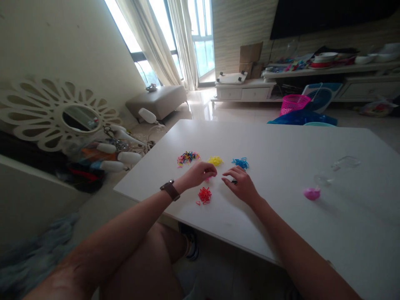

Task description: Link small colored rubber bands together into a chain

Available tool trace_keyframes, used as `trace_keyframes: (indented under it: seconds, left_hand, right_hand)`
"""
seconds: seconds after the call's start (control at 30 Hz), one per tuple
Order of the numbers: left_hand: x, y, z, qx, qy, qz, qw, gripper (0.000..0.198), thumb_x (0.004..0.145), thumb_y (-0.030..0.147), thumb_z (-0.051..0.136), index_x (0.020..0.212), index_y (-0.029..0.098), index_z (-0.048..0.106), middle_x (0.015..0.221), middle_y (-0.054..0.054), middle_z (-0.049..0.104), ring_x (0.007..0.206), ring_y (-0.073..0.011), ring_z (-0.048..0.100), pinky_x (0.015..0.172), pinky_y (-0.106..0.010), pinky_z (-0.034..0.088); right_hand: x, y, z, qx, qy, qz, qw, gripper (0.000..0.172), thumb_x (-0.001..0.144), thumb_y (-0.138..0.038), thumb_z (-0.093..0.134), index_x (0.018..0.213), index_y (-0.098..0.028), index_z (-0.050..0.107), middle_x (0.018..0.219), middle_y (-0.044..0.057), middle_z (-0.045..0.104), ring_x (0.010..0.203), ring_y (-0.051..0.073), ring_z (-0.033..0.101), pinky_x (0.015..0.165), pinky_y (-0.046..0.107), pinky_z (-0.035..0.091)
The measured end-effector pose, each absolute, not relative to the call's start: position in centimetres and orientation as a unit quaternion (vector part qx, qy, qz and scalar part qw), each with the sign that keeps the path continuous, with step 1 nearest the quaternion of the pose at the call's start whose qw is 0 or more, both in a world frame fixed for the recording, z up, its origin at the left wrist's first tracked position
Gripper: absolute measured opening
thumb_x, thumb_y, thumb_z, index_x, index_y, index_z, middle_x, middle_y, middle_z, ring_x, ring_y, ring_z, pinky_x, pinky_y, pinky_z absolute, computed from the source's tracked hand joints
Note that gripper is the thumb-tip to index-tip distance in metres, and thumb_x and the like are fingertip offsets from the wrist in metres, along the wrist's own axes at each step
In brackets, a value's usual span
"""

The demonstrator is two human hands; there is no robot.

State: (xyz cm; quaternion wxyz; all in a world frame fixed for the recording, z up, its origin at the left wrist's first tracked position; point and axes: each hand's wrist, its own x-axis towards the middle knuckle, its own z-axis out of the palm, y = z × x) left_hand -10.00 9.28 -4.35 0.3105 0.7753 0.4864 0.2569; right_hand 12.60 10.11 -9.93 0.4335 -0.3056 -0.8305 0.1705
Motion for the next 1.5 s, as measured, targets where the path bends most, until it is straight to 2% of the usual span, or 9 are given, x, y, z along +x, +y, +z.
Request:
trace_keyframes:
  seconds: [0.13, 0.4, 0.67, 1.0, 1.27, 1.5]
  left_hand:
    - [-8.0, 8.4, -3.3, 0.788, 0.465, 0.267, 0.303, 0.012, 0.088, 0.023, 0.064, 0.086, 0.018, 0.075, 0.075, -0.002, 0.073, 0.068, -0.0132, 0.062, 0.067, -0.024, 0.046]
    - [-7.5, 8.7, -3.2, 0.767, 0.468, 0.299, 0.321, 0.009, 0.087, 0.026, 0.068, 0.089, 0.017, 0.071, 0.077, -0.003, 0.073, 0.071, -0.014, 0.065, 0.068, -0.025, 0.048]
    - [-7.6, 8.7, -3.3, 0.761, 0.463, 0.304, 0.338, 0.007, 0.086, 0.023, 0.069, 0.087, 0.016, 0.068, 0.077, -0.002, 0.072, 0.07, -0.0121, 0.064, 0.068, -0.023, 0.048]
    - [-7.8, 8.5, -3.3, 0.78, 0.454, 0.27, 0.336, 0.014, 0.087, 0.028, 0.071, 0.089, 0.015, 0.071, 0.079, -0.003, 0.073, 0.073, -0.0133, 0.064, 0.068, -0.024, 0.048]
    - [-8.3, 8.4, -3.2, 0.789, 0.455, 0.248, 0.33, 0.019, 0.086, 0.032, 0.072, 0.092, 0.014, 0.074, 0.078, -0.005, 0.073, 0.07, -0.0132, 0.063, 0.067, -0.023, 0.049]
    - [-8.2, 8.3, -3.1, 0.791, 0.462, 0.26, 0.306, 0.017, 0.09, 0.029, 0.066, 0.085, 0.015, 0.074, 0.073, -0.002, 0.072, 0.066, -0.0113, 0.061, 0.064, -0.022, 0.046]
  right_hand:
    - [12.4, 9.7, -9.7, -0.291, -0.826, 0.182, 0.448, 0.011, 0.095, -0.033, 0.063, 0.091, -0.026, 0.07, 0.086, 0.005, 0.07, 0.087, 0.024, 0.062, 0.081, 0.041, 0.05]
    - [12.5, 9.6, -9.5, -0.299, -0.804, 0.202, 0.472, 0.013, 0.097, -0.035, 0.062, 0.092, -0.025, 0.069, 0.09, 0.004, 0.071, 0.088, 0.023, 0.063, 0.082, 0.04, 0.049]
    - [12.4, 9.5, -9.3, -0.303, -0.778, 0.26, 0.485, 0.018, 0.097, -0.038, 0.063, 0.09, -0.023, 0.07, 0.085, 0.004, 0.068, 0.079, 0.019, 0.062, 0.075, 0.035, 0.05]
    - [12.4, 9.4, -9.2, -0.309, -0.767, 0.278, 0.489, 0.012, 0.095, -0.025, 0.06, 0.085, -0.022, 0.067, 0.083, 0.003, 0.065, 0.075, 0.017, 0.06, 0.071, 0.031, 0.048]
    - [12.5, 9.4, -9.2, -0.318, -0.758, 0.257, 0.508, 0.01, 0.094, -0.022, 0.06, 0.086, -0.022, 0.066, 0.084, 0.002, 0.063, 0.076, 0.016, 0.059, 0.07, 0.03, 0.048]
    - [12.5, 9.4, -9.2, -0.312, -0.771, 0.236, 0.502, 0.009, 0.093, -0.022, 0.059, 0.086, -0.022, 0.064, 0.084, 0.003, 0.063, 0.075, 0.017, 0.059, 0.072, 0.032, 0.049]
